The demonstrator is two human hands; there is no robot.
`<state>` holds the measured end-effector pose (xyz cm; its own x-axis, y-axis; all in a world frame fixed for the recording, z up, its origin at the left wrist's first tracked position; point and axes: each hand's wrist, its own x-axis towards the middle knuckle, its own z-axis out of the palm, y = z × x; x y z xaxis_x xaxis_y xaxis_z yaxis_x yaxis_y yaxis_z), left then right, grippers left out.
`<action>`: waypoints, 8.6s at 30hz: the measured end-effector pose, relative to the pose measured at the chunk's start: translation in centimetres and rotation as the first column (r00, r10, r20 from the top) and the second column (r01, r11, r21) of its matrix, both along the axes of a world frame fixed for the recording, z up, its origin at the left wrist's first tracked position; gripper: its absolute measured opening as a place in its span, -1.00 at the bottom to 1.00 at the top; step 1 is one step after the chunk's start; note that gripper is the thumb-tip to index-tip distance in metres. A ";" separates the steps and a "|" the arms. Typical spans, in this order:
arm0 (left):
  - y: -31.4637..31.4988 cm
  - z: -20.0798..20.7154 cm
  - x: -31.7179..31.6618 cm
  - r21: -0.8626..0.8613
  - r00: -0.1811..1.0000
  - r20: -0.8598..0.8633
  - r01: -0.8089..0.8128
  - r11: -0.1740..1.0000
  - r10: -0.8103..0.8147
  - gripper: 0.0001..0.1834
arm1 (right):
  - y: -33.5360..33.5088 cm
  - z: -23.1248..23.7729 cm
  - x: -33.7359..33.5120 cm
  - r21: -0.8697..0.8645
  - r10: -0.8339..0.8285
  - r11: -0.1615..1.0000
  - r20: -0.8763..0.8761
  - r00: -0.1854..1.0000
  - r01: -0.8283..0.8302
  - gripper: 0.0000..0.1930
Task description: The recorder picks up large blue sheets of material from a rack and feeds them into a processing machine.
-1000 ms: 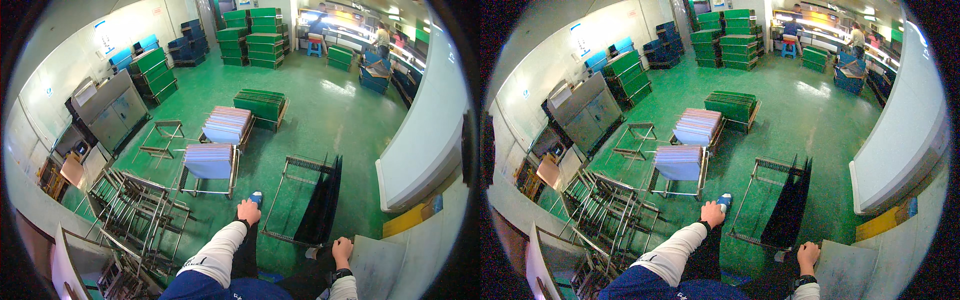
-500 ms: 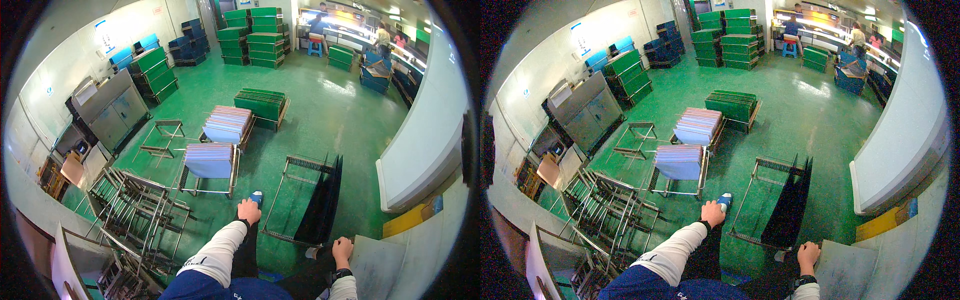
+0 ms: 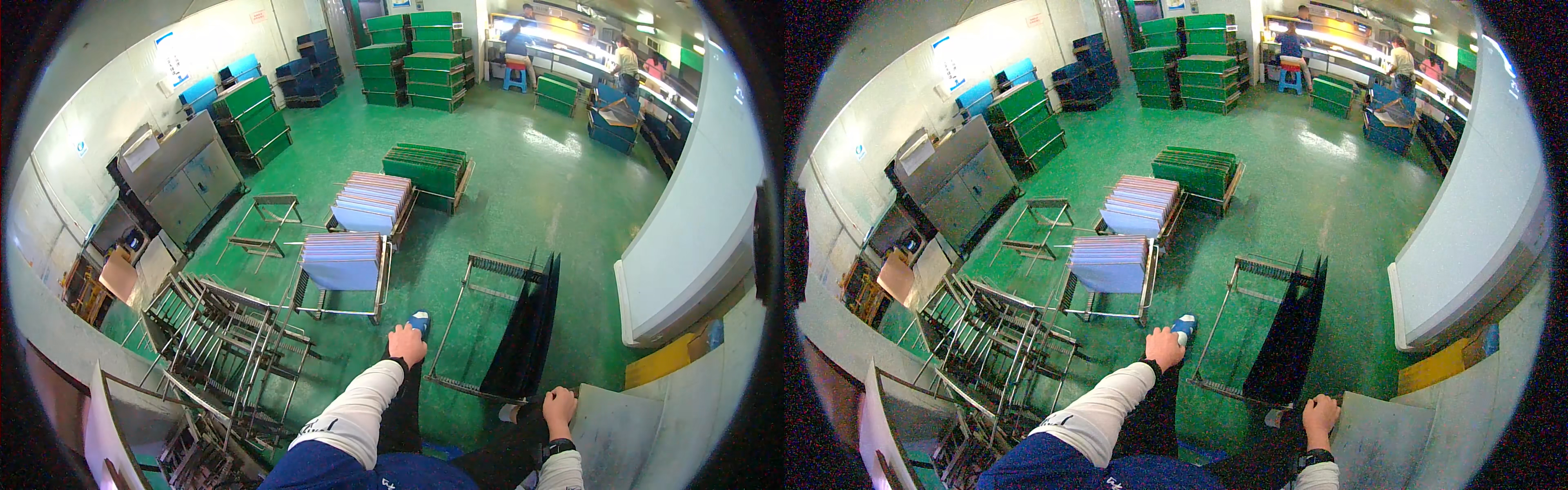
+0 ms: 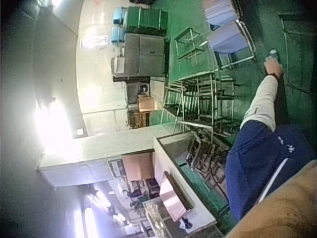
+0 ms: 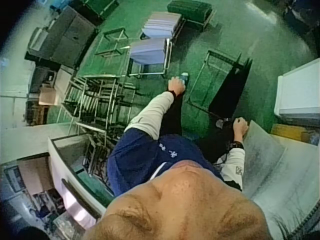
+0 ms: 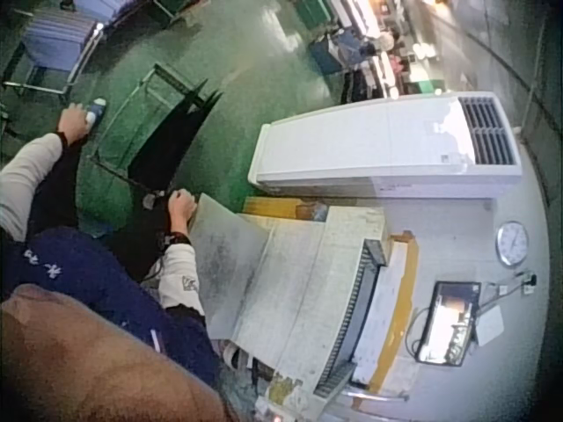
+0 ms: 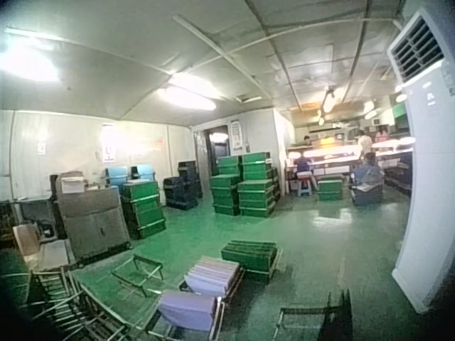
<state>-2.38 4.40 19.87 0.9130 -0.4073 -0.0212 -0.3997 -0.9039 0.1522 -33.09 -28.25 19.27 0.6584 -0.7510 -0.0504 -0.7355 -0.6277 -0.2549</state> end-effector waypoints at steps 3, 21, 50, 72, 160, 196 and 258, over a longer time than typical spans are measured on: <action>-0.1 0.0 0.0 0.002 1.000 0.000 0.001 1.000 -0.001 -0.72 | 0.0 0.1 0.0 0.003 -0.003 1.000 -0.002 1.000 0.003 -0.82; -0.1 -0.3 0.1 0.023 1.000 0.001 0.008 1.000 -0.008 -0.72 | 0.1 -0.1 0.0 -0.040 0.018 0.999 0.056 0.998 -0.016 -0.84; 0.0 -0.1 0.1 0.025 1.000 -0.024 -0.005 1.000 0.006 -0.70 | 0.3 0.2 0.0 -0.040 0.022 0.999 0.079 0.997 -0.019 -0.84; 0.0 0.0 0.1 0.021 1.000 -0.012 0.008 1.000 -0.008 -0.71 | 0.2 0.0 -0.1 -0.062 0.024 0.998 0.084 0.996 -0.019 -0.85; 0.1 -0.3 0.2 -0.007 1.000 -0.018 -0.004 1.000 0.004 -0.71 | 0.2 0.0 -0.1 -0.043 0.013 0.999 0.051 0.999 -0.011 -0.85; 0.0 0.5 0.2 0.055 0.998 -0.059 0.000 0.998 0.003 -0.69 | 0.1 -0.3 0.0 -0.057 0.013 0.998 0.069 0.997 -0.009 -0.83; 0.1 0.0 0.2 0.012 1.000 -0.027 0.002 1.000 -0.002 -0.69 | 0.2 -0.1 -0.1 -0.040 0.023 0.999 0.074 0.997 -0.020 -0.84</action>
<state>-2.14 4.53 19.86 0.9112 -0.4090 -0.0504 -0.3977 -0.9049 0.1518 -33.16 -28.09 19.18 0.6752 -0.7371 0.0287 -0.7016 -0.6537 -0.2836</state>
